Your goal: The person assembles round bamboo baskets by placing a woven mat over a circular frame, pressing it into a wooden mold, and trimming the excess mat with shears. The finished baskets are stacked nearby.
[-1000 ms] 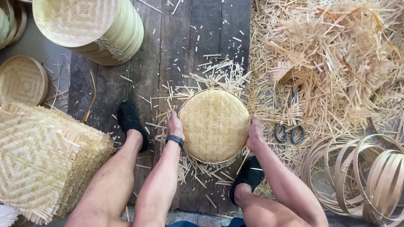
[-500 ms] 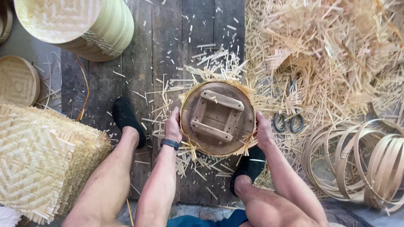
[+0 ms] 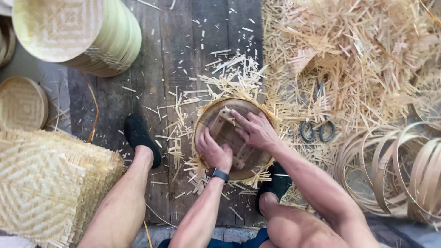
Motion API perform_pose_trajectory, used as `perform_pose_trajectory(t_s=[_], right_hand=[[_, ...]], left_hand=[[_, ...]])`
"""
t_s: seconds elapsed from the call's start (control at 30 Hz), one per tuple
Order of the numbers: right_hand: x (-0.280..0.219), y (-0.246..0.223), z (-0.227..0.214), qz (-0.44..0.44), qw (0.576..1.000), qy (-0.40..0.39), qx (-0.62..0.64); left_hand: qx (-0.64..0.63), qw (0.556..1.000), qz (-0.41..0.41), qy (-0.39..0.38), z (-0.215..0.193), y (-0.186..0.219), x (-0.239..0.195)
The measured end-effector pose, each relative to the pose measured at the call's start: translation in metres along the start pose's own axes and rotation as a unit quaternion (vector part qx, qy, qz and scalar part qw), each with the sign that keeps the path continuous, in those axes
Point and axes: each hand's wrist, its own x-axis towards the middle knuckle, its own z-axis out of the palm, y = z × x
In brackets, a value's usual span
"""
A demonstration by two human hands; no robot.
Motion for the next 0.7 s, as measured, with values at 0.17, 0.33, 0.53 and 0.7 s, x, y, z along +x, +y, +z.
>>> perform_pose_trajectory(t_s=[0.17, 0.33, 0.53, 0.7], right_hand=[[-0.032, 0.002, 0.030, 0.009, 0.990, 0.128, 0.061], [-0.078, 0.087, 0.042, 0.076, 0.912, 0.391, 0.101], [-0.149, 0.204, 0.042, 0.436, 0.879, 0.186, -0.047], [-0.135, 0.225, 0.036, 0.542, 0.819, 0.055, 0.181]], left_hand=[[0.016, 0.997, 0.029, -0.063, 0.000, -0.013, -0.003], [0.080, 0.994, 0.038, -0.068, 0.009, -0.015, -0.002], [-0.003, 0.994, -0.031, -0.100, 0.061, 0.041, -0.003], [0.016, 0.991, 0.048, -0.122, 0.070, 0.068, -0.002]])
